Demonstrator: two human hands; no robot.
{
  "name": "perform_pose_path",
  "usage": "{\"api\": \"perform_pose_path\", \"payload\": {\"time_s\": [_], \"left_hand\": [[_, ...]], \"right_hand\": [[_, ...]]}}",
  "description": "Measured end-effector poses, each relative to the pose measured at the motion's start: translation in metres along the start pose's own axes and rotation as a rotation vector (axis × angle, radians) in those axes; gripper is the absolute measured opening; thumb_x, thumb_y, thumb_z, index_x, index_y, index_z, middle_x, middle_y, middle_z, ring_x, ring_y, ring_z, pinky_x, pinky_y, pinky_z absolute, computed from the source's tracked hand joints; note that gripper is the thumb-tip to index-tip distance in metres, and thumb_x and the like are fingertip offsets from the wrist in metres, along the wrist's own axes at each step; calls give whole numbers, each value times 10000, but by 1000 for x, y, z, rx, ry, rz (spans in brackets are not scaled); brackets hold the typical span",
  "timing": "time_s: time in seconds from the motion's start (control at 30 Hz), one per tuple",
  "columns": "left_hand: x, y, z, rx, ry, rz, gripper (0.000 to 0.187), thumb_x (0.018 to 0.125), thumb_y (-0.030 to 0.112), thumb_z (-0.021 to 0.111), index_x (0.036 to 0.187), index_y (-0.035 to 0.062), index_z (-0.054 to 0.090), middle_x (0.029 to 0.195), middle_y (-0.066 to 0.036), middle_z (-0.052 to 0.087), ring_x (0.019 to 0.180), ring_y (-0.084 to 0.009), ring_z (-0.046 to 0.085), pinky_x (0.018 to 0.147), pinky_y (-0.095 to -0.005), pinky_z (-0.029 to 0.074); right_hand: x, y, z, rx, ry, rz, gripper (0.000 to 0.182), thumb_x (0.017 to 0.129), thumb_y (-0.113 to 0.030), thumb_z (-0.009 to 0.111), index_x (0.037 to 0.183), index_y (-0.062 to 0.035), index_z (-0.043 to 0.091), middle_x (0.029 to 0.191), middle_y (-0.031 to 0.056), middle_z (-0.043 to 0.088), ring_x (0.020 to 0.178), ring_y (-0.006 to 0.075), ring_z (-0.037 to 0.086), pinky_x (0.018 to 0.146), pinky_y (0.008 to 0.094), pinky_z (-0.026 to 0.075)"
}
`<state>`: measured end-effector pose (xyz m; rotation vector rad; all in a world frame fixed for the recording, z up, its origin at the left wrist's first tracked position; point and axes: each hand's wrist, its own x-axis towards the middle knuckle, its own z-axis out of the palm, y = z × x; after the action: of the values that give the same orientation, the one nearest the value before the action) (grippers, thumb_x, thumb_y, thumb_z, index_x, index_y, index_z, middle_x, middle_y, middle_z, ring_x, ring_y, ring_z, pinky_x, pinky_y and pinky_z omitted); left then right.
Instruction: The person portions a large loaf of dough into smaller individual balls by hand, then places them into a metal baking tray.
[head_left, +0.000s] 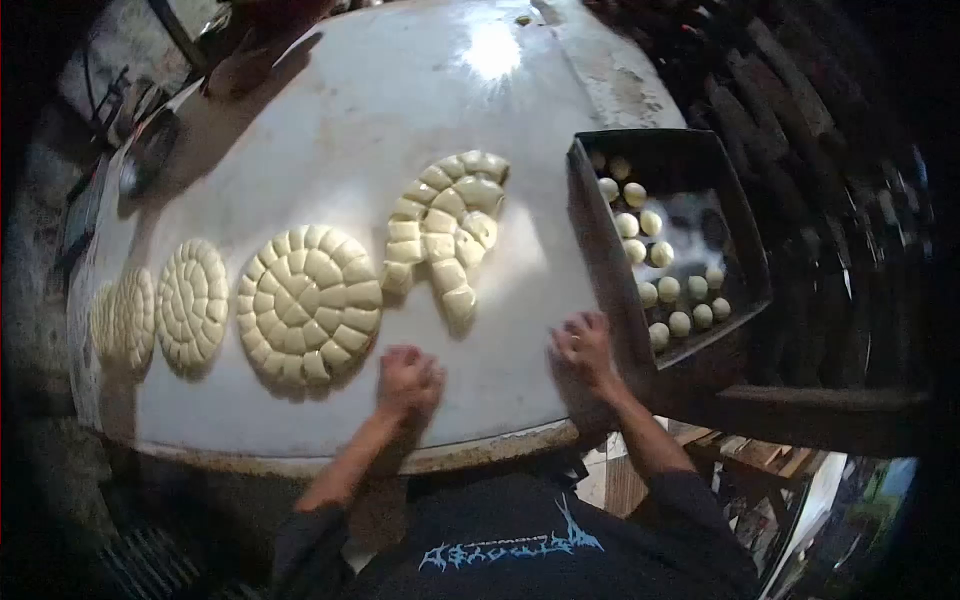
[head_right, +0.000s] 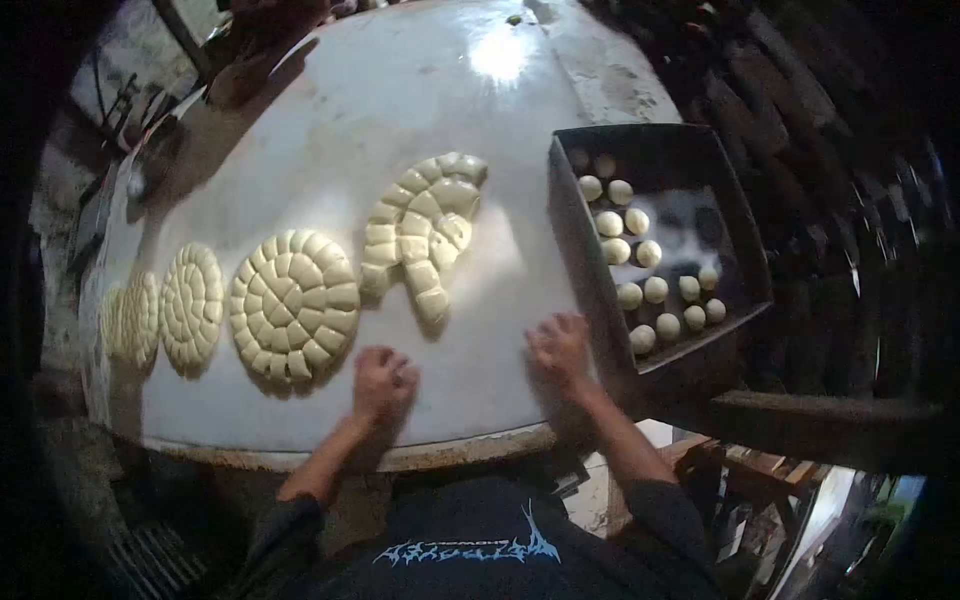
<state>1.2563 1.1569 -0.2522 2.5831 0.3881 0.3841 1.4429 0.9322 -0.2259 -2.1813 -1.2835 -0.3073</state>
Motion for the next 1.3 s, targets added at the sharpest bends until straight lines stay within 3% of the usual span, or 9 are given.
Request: {"api": "perform_pose_path", "payload": {"time_s": [0.3, 0.37, 0.5, 0.7, 0.77, 0.83, 0.97, 1.17, 1.3], "left_hand": [[0, -5, -12, 132, 19, 247, 152, 677, 211, 682, 734, 122, 572, 830, -74, 539, 840, -270, 479, 746, -416, 362], [24, 16, -3, 89, 90, 178, 139, 677, 201, 669, 740, 124, 572, 837, -74, 534, 848, -277, 473, 723, -424, 359], [-22, 28, -9, 169, 22, 186, 116, 709, 184, 641, 751, 101, 571, 848, -118, 517, 882, -287, 463, 763, -432, 363], [-49, 73, -22, 140, -502, -397, 156, 812, 193, 576, 859, 47, 553, 790, -123, 516, 759, -267, 514, 705, -389, 423], [15, 158, -40, -505, -910, -727, 241, 888, 247, 532, 945, 13, 522, 788, -75, 537, 721, -180, 523, 647, -318, 437], [60, 194, -14, -935, -738, -506, 294, 906, 277, 535, 1016, 7, 500, 791, -22, 548, 761, -106, 515, 672, -269, 439], [188, 291, 37, -539, -355, 270, 382, 809, 69, 616, 1155, 29, 459, 1044, -114, 498, 1045, -248, 474, 925, -335, 368], [270, 347, 188, 253, -343, 275, 445, 781, 239, 633, 1159, 64, 477, 1109, -175, 528, 1114, -322, 447, 914, -420, 347], [265, 324, 99, -118, 183, 261, 400, 717, 168, 684, 1078, 59, 551, 1044, -106, 564, 1031, -291, 478, 892, -405, 350]], "right_hand": [[-62, -30, -41, -106, -155, 229, 195, 722, -115, 645, 875, -78, 529, 950, 118, 510, 884, 317, 482, 753, 427, 400], [-52, -27, -43, -85, -589, 148, 250, 721, -110, 640, 924, -56, 505, 952, 144, 506, 911, 333, 475, 783, 434, 416], [2, 6, -142, 522, -768, 404, 356, 755, -134, 643, 1066, -40, 498, 1053, 156, 508, 1007, 302, 501, 850, 394, 433], [55, 151, -241, 143, 651, 496, 311, 827, -268, 624, 1003, -29, 534, 964, 149, 552, 911, 267, 576, 756, 377, 487], [46, 222, -198, -50, 603, 496, 312, 813, -276, 634, 979, -27, 544, 955, 156, 550, 885, 294, 569, 754, 403, 480], [15, 256, -162, -249, 138, 696, 318, 791, -287, 644, 958, -28, 566, 965, 166, 540, 862, 343, 537, 770, 453, 446], [-16, 203, -185, -301, 455, 746, 341, 797, -260, 645, 1009, -6, 561, 1018, 166, 523, 958, 336, 505, 810, 418, 422], [-49, 117, -236, 107, 567, 761, 321, 836, -200, 601, 1084, -12, 524, 981, 155, 519, 880, 286, 527, 765, 380, 440], [-88, 88, -228, 383, 586, 896, 255, 853, -189, 579, 1046, -27, 538, 959, 155, 515, 829, 242, 535, 748, 350, 442]]}}
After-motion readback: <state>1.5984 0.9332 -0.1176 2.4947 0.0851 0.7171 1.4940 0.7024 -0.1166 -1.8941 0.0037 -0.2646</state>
